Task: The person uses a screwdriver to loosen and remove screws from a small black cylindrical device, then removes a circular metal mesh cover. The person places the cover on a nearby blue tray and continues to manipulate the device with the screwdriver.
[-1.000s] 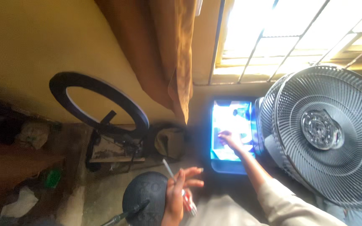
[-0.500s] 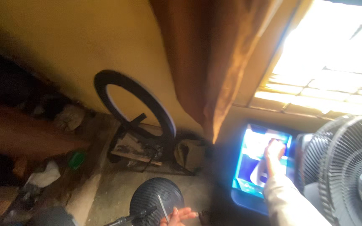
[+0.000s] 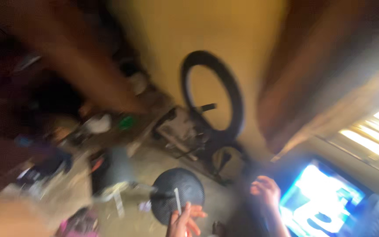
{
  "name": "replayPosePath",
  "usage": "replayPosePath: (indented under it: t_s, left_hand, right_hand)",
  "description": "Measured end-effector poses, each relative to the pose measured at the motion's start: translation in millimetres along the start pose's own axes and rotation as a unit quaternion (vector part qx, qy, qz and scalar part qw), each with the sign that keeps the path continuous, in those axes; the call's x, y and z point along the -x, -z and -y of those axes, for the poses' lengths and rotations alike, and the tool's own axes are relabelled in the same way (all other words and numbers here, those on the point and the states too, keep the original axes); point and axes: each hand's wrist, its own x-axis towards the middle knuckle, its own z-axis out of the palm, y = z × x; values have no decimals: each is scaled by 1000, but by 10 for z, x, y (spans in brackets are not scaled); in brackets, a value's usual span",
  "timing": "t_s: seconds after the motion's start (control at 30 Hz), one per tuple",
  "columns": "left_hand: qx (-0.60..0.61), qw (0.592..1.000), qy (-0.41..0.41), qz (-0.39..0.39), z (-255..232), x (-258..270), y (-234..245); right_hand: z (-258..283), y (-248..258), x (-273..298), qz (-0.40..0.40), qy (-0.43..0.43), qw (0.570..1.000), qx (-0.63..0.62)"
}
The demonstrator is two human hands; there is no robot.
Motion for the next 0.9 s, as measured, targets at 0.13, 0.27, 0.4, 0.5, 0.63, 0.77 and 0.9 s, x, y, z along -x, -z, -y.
replayPosePath:
  t_s: [0.13,0.27,0.4,0.5,0.63,0.77,0.9]
  left_hand:
    - [46,997,27,-51,-321,537,162]
    - [106,992,-27,-65,-475,938,360]
    - [157,980,-48,-114,-526,1259,548]
    - [116,984,-50,-125,-645,1482,727]
    - [154,977,-38,-146,-775,1655,935]
    - [143,976,-80,-147,-807,1764,1074]
    - [153,972,-119,-134,-799,1821,1192]
  right_hand:
    - [-41,-1049,708,220,-161,957,-105]
    - [383,-1933,1421,380,-182,905,-62]
    - [904,-2587,1974,448,-228,860,-88]
    - [1188,-3030,2250,476,-186,854,-96]
    - [1446,-3555,2327,563,-56,822,-62]
    - [1738,-4118,2212,640,21,767,-27]
    - [2042,-4647,2147,597,125,761,223]
